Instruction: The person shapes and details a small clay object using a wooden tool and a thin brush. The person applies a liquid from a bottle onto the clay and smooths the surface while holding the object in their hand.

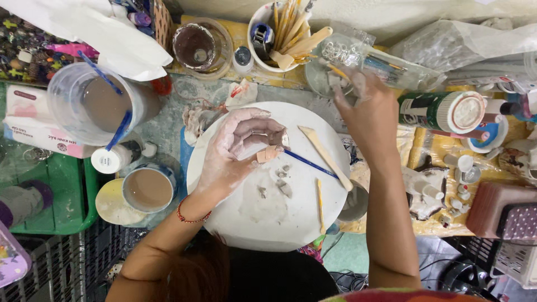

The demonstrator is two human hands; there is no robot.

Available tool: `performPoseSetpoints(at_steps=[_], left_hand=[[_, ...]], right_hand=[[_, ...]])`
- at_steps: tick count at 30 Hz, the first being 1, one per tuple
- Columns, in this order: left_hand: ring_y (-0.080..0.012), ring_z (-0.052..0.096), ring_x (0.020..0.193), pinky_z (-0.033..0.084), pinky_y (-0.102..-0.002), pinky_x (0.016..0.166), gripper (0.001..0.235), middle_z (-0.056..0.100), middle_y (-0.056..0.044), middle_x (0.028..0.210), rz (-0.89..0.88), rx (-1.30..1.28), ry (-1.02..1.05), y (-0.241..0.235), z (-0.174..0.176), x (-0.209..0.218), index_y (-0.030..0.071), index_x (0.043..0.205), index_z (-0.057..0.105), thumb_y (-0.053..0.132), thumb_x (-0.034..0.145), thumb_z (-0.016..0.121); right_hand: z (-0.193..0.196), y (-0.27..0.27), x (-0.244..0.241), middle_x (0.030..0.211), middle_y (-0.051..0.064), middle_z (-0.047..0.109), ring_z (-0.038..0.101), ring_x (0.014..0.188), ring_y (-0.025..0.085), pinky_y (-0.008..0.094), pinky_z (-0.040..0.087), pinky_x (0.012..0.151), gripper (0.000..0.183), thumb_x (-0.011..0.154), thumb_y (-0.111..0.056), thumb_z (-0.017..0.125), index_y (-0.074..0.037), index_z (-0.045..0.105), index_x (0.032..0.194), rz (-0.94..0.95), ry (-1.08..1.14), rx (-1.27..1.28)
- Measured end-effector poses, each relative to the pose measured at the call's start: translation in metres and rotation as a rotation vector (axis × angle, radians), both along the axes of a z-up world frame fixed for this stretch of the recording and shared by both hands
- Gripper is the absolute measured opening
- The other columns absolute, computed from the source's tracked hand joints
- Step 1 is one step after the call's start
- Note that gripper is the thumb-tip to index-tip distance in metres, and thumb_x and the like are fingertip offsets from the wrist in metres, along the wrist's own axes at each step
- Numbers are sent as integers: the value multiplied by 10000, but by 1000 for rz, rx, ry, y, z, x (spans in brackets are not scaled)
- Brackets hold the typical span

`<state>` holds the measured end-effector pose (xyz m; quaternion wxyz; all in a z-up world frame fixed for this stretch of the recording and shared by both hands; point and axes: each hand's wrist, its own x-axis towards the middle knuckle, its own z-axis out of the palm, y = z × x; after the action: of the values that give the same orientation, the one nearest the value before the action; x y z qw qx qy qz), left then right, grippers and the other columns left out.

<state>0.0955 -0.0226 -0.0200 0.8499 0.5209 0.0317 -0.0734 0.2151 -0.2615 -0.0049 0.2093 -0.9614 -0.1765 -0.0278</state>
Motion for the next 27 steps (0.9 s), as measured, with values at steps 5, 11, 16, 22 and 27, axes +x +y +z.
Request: performPoseSetpoints(at_steps=[5, 11, 16, 22, 27], left_hand=[[-220, 705, 1128, 601, -376, 1033, 541, 683, -135, 1238, -12, -20, 34, 0, 2, 2, 44, 1325, 523, -50, 877, 811], [-224, 705, 1130, 600, -380, 1027, 542, 683, -135, 1238, 0, -19, 54, -1, 1, 3, 33, 1317, 524, -38, 867, 817], [-223, 702, 1131, 598, -380, 1035, 540, 683, -135, 1240, 3, -14, 45, -1, 1, 2, 34, 1319, 525, -32, 870, 819], [-210, 698, 1132, 597, -372, 1034, 538, 678, -133, 1249, -16, -28, 21, 2, 5, 0, 40, 1334, 523, -44, 886, 809], [-204, 699, 1124, 593, -366, 1026, 551, 678, -133, 1255, -28, -43, 12, 1, 7, -2, 42, 1336, 519, -46, 877, 812]], right_hand=[[-1, -11, 2, 1143, 183, 711, 699, 989, 369, 434, 557, 869, 228, 1009, -121, 754, -18, 701, 1206, 31, -46, 74], [-8, 0, 11, 1025, 152, 727, 706, 873, 335, 424, 544, 777, 197, 987, -143, 768, -44, 741, 1154, 54, -21, 28], [-13, 11, 21, 963, 122, 727, 672, 809, 322, 438, 492, 805, 198, 975, -216, 800, -51, 748, 1070, 87, -72, -92], [-18, 22, 20, 929, 112, 723, 678, 851, 300, 448, 424, 838, 257, 925, -278, 802, -57, 740, 1039, 18, -79, -192], [-24, 28, 15, 904, 103, 722, 682, 855, 294, 467, 415, 885, 239, 915, -290, 801, -75, 744, 1002, -36, -70, -186]])
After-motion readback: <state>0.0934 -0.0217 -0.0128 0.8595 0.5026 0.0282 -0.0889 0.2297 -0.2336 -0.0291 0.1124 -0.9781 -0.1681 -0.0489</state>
